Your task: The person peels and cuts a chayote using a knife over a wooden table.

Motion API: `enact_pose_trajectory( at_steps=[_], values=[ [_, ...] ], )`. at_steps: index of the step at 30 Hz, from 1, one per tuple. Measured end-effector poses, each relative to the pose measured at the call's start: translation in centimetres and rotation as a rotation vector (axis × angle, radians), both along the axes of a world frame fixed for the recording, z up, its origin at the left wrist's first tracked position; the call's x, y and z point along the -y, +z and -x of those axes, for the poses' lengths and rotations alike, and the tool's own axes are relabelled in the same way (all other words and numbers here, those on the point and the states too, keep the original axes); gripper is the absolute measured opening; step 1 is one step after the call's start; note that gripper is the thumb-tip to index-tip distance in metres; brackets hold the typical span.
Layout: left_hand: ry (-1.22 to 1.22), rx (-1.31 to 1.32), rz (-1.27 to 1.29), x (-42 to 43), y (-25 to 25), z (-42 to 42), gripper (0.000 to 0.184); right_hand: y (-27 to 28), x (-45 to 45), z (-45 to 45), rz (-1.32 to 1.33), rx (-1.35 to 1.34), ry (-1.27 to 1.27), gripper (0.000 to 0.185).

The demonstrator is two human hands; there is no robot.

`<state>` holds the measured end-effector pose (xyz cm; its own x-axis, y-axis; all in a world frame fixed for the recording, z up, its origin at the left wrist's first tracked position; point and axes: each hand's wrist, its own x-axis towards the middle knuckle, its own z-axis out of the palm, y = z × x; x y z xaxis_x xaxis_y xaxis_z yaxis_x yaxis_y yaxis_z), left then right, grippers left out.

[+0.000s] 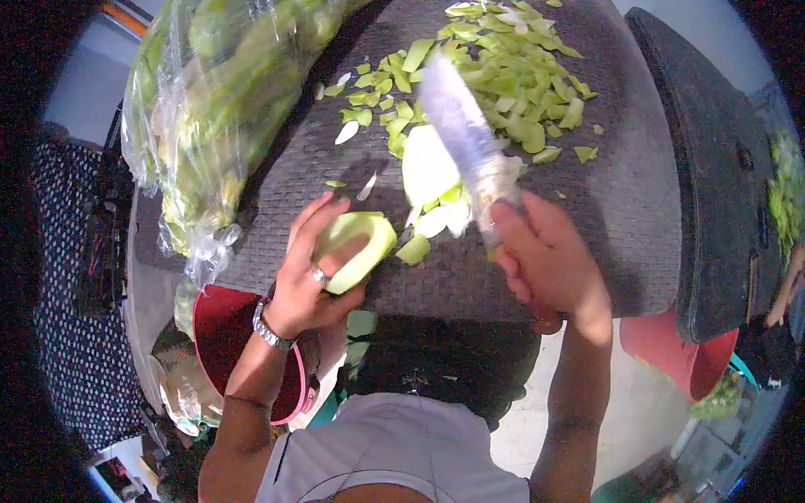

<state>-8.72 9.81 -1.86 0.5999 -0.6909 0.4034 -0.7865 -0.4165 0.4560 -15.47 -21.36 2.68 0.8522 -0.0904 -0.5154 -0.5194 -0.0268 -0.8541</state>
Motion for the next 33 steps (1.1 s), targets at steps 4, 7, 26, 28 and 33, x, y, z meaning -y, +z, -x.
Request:
enact_pose_trajectory(
  at_steps=[4,7,26,28,33],
  values=[
    [0.125,-0.154,0.091,0.3,0.0,1.0,0.098,-0.9,-0.2,0.5,-0.069,0.073,-0.126,0.025],
    [0.186,-0.206,0.132,0.0,-0.2,0.8,0.116,-2.7,-0.3,0.7,-0.076,0.093,-0.088,0.026],
    [0.212,-0.260,0.196,0.3,-0.6,0.3,0.058,-4.2,-1.6,1.4,0.009,0.214,-0.170,0.020],
    [0.224,-0.257,0.186,0.3,-0.6,0.5,0.059,-4.3,-1.6,1.6,0.014,0.255,-0.172,0.021],
    [0.244,-0.318,0.202,0.6,-0.1,0.6,0.058,-3.6,-2.2,1.5,0.125,0.249,-0.164,0.024]
  ],
)
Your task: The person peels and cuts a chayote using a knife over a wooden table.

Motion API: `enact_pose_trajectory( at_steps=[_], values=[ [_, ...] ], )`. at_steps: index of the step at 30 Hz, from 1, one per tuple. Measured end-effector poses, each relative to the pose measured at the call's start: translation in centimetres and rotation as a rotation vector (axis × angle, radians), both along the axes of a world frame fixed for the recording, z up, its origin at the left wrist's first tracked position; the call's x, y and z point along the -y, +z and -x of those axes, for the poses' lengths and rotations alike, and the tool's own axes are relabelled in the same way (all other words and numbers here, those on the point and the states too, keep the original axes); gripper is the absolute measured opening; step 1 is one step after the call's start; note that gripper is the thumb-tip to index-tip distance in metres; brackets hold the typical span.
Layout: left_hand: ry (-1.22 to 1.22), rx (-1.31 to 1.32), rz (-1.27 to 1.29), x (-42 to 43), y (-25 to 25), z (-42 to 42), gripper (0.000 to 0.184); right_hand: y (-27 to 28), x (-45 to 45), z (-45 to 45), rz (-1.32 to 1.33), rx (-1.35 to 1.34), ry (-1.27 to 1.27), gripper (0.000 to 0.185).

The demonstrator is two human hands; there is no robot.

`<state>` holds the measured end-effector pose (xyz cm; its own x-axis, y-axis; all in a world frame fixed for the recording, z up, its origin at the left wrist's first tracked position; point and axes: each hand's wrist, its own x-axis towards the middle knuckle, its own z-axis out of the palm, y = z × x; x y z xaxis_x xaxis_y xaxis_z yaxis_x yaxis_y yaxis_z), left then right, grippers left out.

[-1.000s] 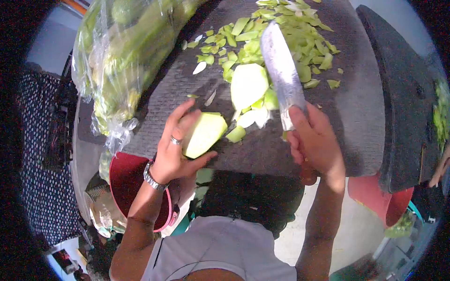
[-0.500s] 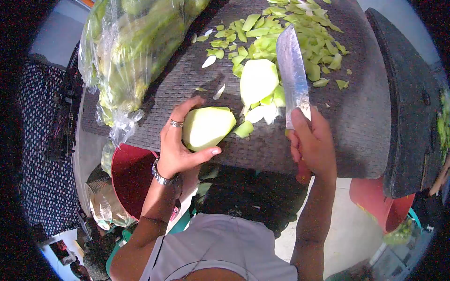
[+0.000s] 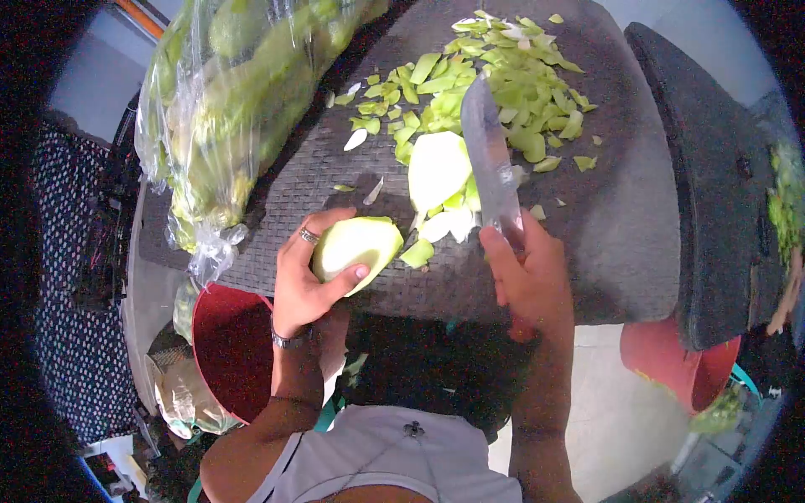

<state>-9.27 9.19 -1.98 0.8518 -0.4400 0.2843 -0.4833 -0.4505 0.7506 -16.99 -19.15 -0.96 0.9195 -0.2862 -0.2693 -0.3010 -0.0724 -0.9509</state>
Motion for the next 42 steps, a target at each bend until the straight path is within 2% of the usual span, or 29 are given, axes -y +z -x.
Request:
enact_pose_trajectory(
  at_steps=[3,6,14,24,29,32,35,42],
  values=[
    [0.020,-0.113,0.027,-0.17,-0.19,0.03,0.058,-0.17,0.01,0.21,0.026,0.007,0.023,0.024],
    [0.008,-0.031,0.043,-0.10,-0.32,-0.05,0.057,-0.54,0.09,0.22,0.015,0.030,0.021,0.024],
    [0.017,-0.076,0.045,-0.05,-0.15,0.05,0.057,-0.53,-0.15,0.16,0.015,0.073,0.037,0.017],
    [0.004,-0.048,0.023,-0.27,-0.35,-0.05,0.060,-0.47,-0.12,0.14,0.021,0.092,0.052,0.018],
    [0.013,-0.076,0.055,-0.03,-0.07,0.03,0.055,-0.46,-0.11,0.16,0.023,0.078,0.054,0.019],
    [0.016,-0.087,0.052,-0.11,-0.25,0.02,0.058,-0.58,0.14,0.21,0.007,0.073,0.051,0.026],
    [0.016,-0.099,0.047,-0.16,-0.30,0.07,0.060,-0.32,-0.15,0.15,0.015,0.078,0.060,0.020],
    [0.015,-0.089,0.058,-0.06,-0.19,0.05,0.056,-0.32,-0.11,0.17,0.020,0.072,0.049,0.022]
  ],
)
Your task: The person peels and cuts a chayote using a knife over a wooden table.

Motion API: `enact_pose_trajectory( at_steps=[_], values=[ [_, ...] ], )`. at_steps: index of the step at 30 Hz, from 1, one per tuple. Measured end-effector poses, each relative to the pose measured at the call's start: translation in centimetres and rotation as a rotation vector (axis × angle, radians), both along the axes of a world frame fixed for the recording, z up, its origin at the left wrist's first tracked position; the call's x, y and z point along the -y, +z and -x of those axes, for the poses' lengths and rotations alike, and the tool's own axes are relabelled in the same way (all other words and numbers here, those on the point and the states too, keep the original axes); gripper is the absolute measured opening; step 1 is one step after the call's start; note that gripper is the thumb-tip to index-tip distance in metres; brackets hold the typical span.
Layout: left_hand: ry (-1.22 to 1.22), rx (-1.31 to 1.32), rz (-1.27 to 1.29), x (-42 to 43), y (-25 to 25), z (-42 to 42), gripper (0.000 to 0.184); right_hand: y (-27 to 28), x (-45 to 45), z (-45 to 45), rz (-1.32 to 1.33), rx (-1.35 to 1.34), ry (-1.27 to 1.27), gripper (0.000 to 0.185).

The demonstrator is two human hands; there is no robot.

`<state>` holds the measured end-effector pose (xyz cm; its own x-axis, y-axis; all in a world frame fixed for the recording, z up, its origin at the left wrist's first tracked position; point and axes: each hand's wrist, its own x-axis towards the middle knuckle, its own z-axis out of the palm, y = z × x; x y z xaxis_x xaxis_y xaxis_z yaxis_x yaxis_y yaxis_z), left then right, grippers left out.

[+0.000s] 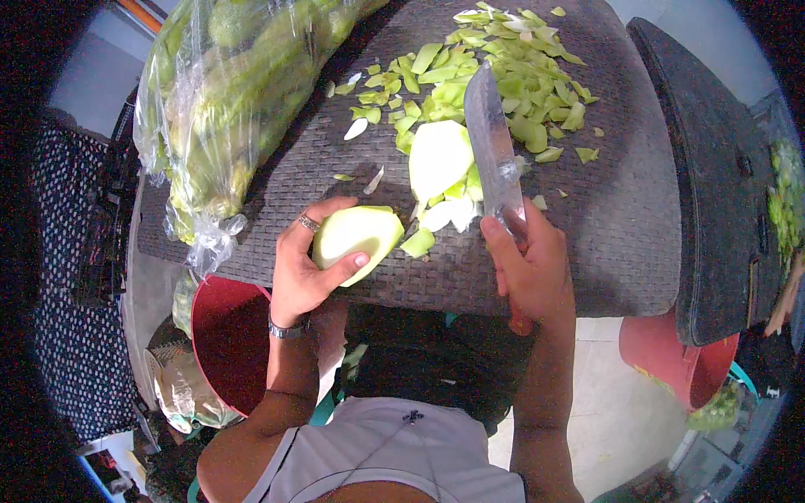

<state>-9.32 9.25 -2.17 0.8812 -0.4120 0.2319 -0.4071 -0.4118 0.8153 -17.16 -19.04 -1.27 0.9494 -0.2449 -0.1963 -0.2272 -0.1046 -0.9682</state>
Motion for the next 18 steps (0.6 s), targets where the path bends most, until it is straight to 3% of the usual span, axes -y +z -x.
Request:
enact_pose_trajectory(
  at_steps=[2,5,18],
  values=[
    [0.001,0.005,-0.007,0.02,0.14,0.03,0.056,-0.06,0.15,0.10,-0.006,-0.013,-0.009,0.028],
    [0.004,0.002,-0.013,0.02,0.15,0.04,0.056,0.02,-0.08,0.01,0.011,-0.003,-0.005,0.021],
    [0.001,0.000,-0.008,-0.04,0.03,-0.02,0.056,0.06,-0.06,0.04,0.012,-0.002,0.005,0.019]
  ],
)
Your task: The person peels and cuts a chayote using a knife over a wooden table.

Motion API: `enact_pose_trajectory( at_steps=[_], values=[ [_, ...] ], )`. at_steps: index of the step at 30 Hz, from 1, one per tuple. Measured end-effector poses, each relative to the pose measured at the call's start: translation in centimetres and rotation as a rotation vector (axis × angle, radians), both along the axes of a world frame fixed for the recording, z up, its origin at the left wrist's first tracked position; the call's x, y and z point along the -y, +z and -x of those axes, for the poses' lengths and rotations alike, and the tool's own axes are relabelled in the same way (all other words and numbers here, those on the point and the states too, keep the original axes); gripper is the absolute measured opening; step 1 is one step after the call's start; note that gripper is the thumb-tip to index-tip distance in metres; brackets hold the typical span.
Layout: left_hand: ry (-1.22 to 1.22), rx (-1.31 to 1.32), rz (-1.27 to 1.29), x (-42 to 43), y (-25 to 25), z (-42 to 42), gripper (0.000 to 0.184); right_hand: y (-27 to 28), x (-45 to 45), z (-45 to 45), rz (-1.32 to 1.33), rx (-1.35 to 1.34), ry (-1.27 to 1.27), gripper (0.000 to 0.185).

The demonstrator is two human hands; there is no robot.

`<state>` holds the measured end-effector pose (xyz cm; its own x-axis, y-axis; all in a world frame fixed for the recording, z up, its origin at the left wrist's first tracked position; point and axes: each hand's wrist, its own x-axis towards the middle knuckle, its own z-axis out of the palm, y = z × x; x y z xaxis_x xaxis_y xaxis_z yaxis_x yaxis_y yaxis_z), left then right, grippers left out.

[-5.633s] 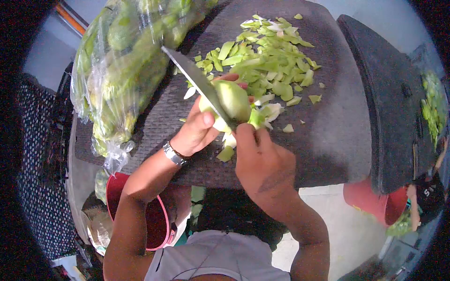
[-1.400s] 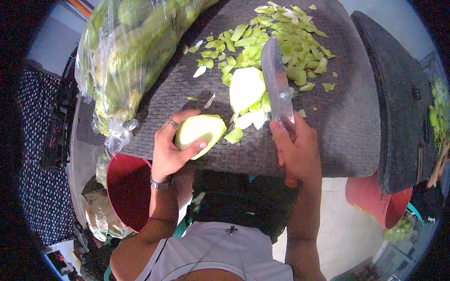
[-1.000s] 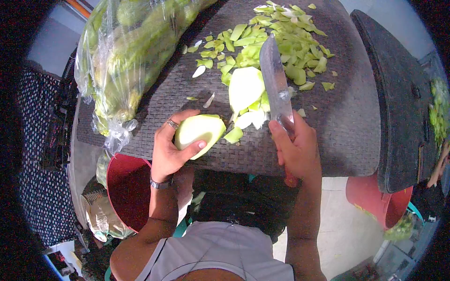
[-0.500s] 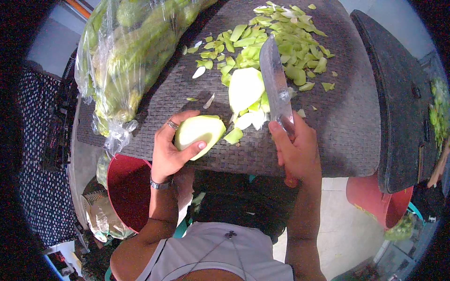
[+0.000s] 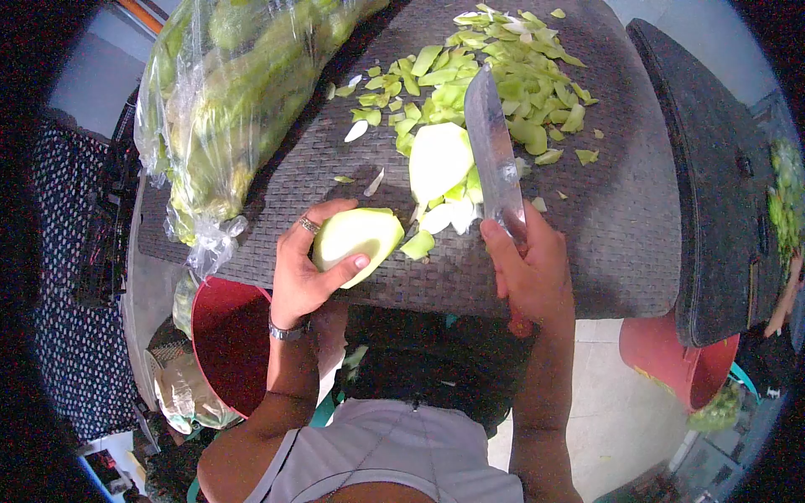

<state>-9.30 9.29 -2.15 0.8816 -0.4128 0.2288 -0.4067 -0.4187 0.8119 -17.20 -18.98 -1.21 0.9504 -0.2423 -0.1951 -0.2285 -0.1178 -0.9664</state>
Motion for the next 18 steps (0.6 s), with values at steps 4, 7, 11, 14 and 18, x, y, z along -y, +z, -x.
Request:
enact_pose_trajectory(
  at_steps=[4,7,11,14,18],
  values=[
    [-0.004,0.017,0.000,0.1,0.1,0.0,0.056,-0.1,0.1,0.0,-0.007,0.017,0.009,0.019],
    [0.005,0.015,-0.009,0.1,0.1,0.0,0.059,-0.4,0.3,0.1,-0.004,0.004,0.002,0.023],
    [0.018,0.015,-0.161,0.8,2.1,0.4,0.069,0.0,0.2,0.1,0.024,-0.064,-0.020,0.025],
    [-0.014,-0.069,-0.361,1.2,4.1,0.7,0.068,-0.2,0.2,-0.1,-0.016,-0.019,-0.004,0.027],
    [-0.105,-0.082,-0.366,1.8,4.4,0.6,0.056,0.0,0.3,0.0,-0.003,-0.037,-0.002,0.030]
  ],
)
